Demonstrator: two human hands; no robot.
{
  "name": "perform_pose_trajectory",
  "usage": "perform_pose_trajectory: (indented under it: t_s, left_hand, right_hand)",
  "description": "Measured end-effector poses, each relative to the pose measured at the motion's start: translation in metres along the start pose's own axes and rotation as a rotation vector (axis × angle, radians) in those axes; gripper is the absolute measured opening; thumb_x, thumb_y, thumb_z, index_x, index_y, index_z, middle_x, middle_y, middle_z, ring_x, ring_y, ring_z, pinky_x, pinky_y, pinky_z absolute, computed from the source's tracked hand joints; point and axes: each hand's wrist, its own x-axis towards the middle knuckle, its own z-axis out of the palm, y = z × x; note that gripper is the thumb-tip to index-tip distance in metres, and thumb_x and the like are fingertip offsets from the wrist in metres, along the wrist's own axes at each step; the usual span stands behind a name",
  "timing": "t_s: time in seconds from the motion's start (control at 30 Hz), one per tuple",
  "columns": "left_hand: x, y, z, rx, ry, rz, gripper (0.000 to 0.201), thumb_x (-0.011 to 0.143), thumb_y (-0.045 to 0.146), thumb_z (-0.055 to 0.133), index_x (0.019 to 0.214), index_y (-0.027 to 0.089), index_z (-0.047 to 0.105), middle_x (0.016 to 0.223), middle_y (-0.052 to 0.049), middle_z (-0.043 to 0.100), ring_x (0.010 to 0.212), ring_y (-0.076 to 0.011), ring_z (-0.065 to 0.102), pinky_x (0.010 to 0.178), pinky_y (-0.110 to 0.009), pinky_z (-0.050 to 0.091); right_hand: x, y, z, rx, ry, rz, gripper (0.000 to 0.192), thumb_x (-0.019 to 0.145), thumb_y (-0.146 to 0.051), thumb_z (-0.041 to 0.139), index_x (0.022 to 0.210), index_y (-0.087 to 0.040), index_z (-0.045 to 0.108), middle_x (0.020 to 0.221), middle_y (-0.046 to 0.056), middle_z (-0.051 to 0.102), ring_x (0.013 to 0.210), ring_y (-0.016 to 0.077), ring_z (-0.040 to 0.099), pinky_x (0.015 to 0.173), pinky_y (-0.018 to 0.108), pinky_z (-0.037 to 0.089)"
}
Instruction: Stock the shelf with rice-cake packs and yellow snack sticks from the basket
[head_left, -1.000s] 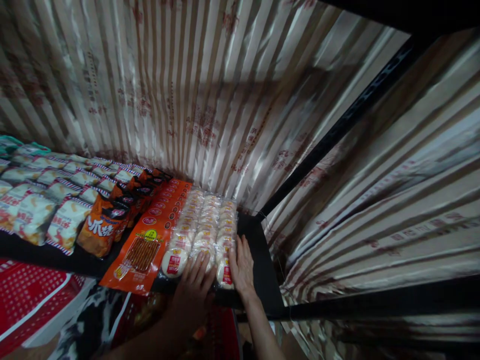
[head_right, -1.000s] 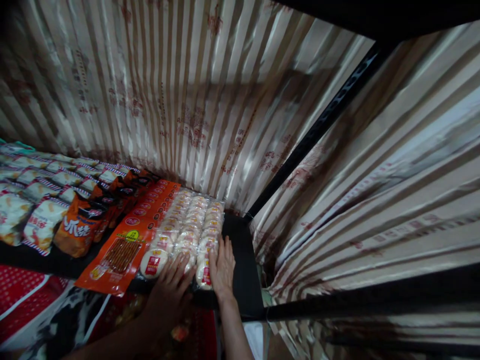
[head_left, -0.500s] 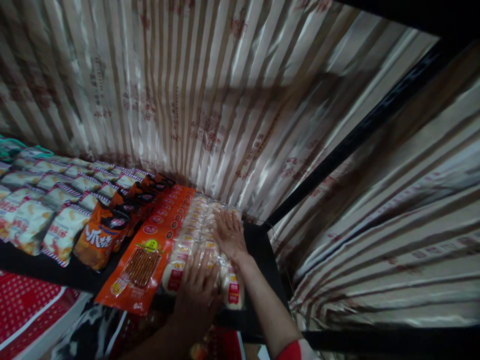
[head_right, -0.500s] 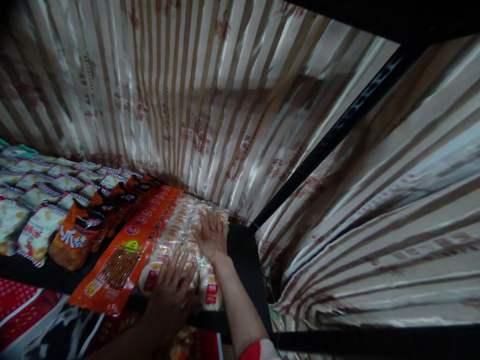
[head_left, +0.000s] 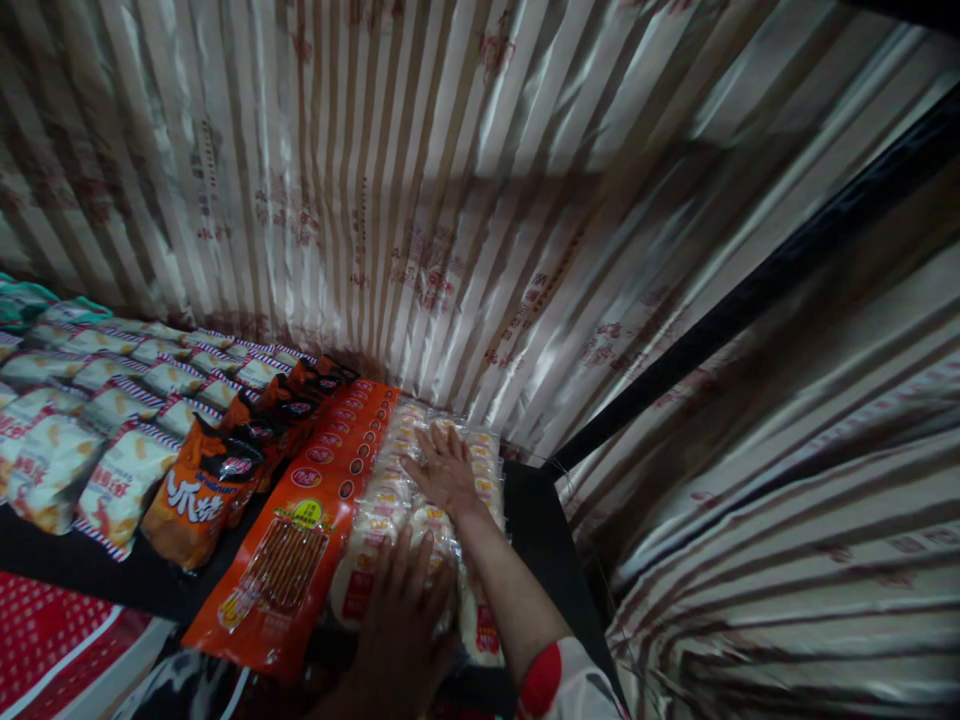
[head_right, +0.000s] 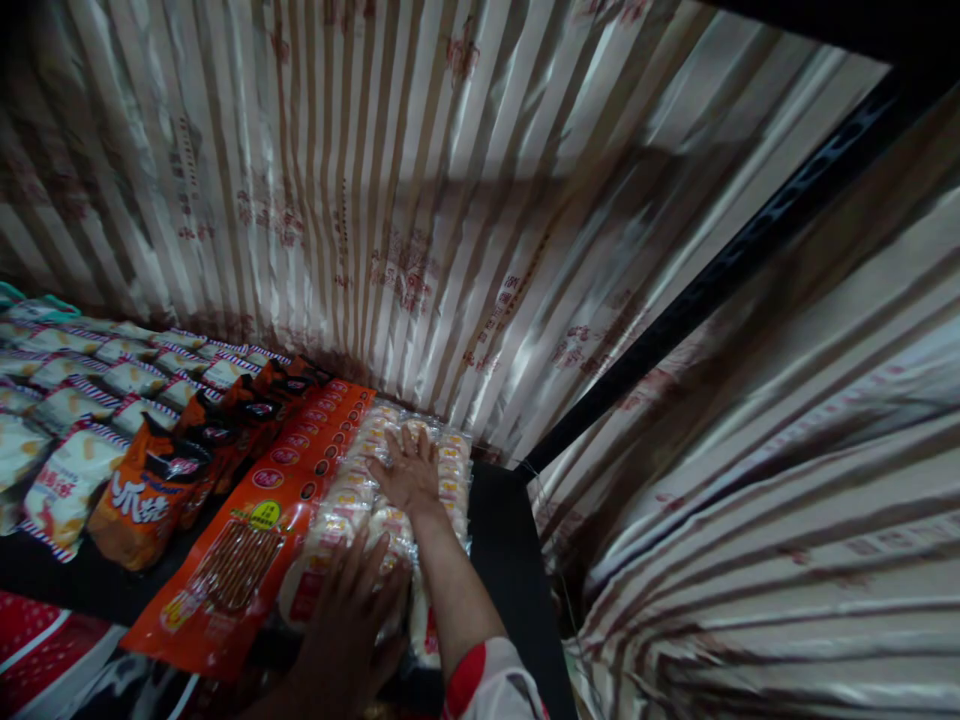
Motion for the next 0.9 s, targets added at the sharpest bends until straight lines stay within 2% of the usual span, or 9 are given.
perform_pose_trajectory:
  t_s: [0.33, 0.67, 0.8, 0.9]
  left_hand:
    - [0.000, -0.005, -0.001, 0.005, -0.022, 0.006, 0.058, 0.079, 0.053, 0.052, 0.131, 0.028, 0.049, 0.138, -0.006, 0.048, 0.134, -0.0326, 0.031, 0.110, -0.049, 0.016]
    - [0.000, -0.007, -0.003, -0.004, -0.030, -0.013, 0.056, 0.079, 0.050, 0.053, 0.131, 0.028, 0.049, 0.137, -0.006, 0.049, 0.135, -0.0324, 0.028, 0.111, -0.050, 0.014]
    - [0.001, -0.006, -0.005, -0.030, -0.019, 0.002, 0.053, 0.081, 0.046, 0.052, 0.130, 0.026, 0.051, 0.136, -0.007, 0.051, 0.135, -0.0313, 0.029, 0.112, -0.049, 0.013]
    - [0.000, -0.007, -0.008, -0.048, -0.022, 0.012, 0.053, 0.082, 0.046, 0.052, 0.131, 0.025, 0.050, 0.136, -0.008, 0.051, 0.135, -0.0305, 0.031, 0.112, -0.050, 0.015]
  right_hand:
    - [0.003, -0.002, 0.007, 0.010, 0.061, 0.012, 0.070, 0.082, -0.072, 0.032, 0.141, -0.034, 0.037, 0.153, 0.002, 0.027, 0.142, 0.0313, 0.012, 0.111, 0.048, 0.015]
    - [0.004, -0.004, 0.007, 0.061, 0.040, 0.019, 0.071, 0.082, -0.073, 0.031, 0.141, -0.033, 0.036, 0.154, 0.001, 0.025, 0.143, 0.0298, 0.008, 0.112, 0.048, 0.012]
    - [0.003, -0.005, 0.000, 0.069, -0.011, 0.005, 0.074, 0.083, -0.073, 0.026, 0.144, -0.032, 0.029, 0.155, 0.003, 0.018, 0.143, 0.0291, 0.002, 0.113, 0.051, 0.006]
    - [-0.002, 0.001, -0.012, 0.066, 0.015, -0.011, 0.069, 0.087, -0.067, 0.026, 0.145, -0.030, 0.028, 0.156, 0.004, 0.016, 0.144, 0.0264, 0.003, 0.113, 0.049, 0.006]
